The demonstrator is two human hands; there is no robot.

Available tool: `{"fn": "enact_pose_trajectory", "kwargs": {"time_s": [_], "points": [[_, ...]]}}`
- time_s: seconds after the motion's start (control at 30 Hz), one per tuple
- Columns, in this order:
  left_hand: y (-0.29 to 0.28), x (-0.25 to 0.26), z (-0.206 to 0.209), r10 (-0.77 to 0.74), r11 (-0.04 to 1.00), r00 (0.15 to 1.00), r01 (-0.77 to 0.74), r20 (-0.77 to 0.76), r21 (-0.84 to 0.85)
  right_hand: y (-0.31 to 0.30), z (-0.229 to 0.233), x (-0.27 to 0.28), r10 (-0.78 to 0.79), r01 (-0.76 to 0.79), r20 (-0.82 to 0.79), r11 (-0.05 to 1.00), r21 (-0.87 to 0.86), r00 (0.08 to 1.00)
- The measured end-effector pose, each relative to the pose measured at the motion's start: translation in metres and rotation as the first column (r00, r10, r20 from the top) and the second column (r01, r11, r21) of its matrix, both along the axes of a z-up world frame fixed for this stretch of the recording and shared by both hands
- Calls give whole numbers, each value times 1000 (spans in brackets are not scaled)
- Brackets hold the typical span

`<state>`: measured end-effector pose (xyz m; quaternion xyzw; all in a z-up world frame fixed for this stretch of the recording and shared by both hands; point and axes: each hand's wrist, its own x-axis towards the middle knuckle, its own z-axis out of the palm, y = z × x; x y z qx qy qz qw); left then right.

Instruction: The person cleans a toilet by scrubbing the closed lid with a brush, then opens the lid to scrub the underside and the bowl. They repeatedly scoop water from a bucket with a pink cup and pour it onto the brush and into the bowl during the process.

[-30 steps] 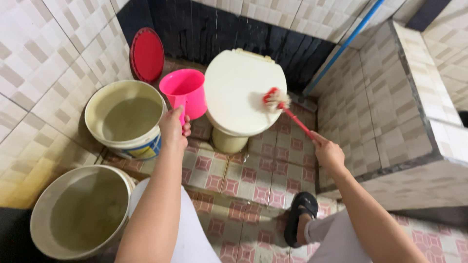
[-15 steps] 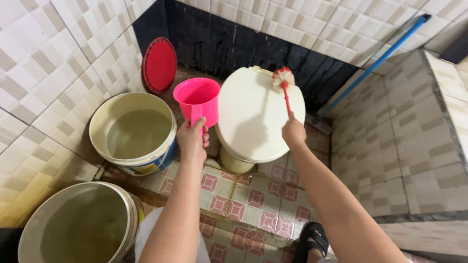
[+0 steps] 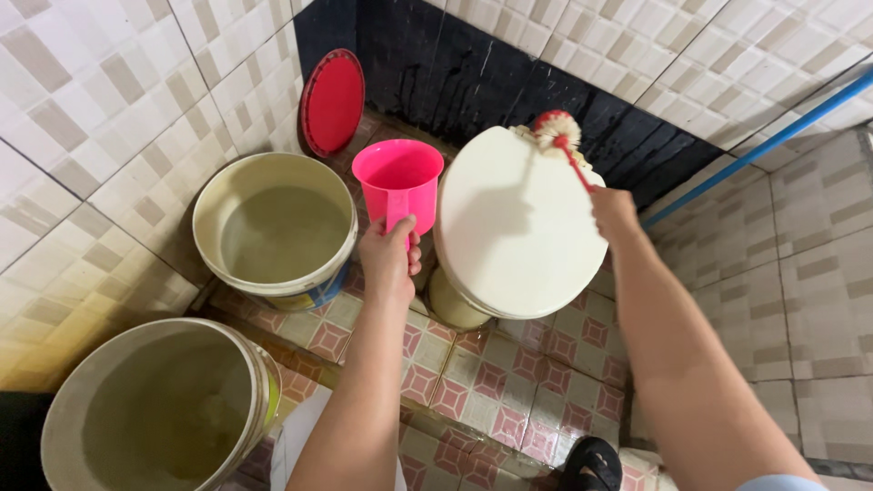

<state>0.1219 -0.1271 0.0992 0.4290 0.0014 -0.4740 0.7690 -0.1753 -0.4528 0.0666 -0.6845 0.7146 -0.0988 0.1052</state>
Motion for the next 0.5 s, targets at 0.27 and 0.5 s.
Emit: {"fn": "enact_pose_trajectory", "kwargs": {"time_s": [0.27, 0.5], "points": [[0, -3, 4, -23, 1000, 1000, 23, 8, -10, -21, 36, 18, -97, 87, -108, 992, -94, 989], [-2, -3, 1, -29, 999, 999, 28, 30, 21, 9, 8, 29, -18, 2, 260, 998, 61, 965]]}}
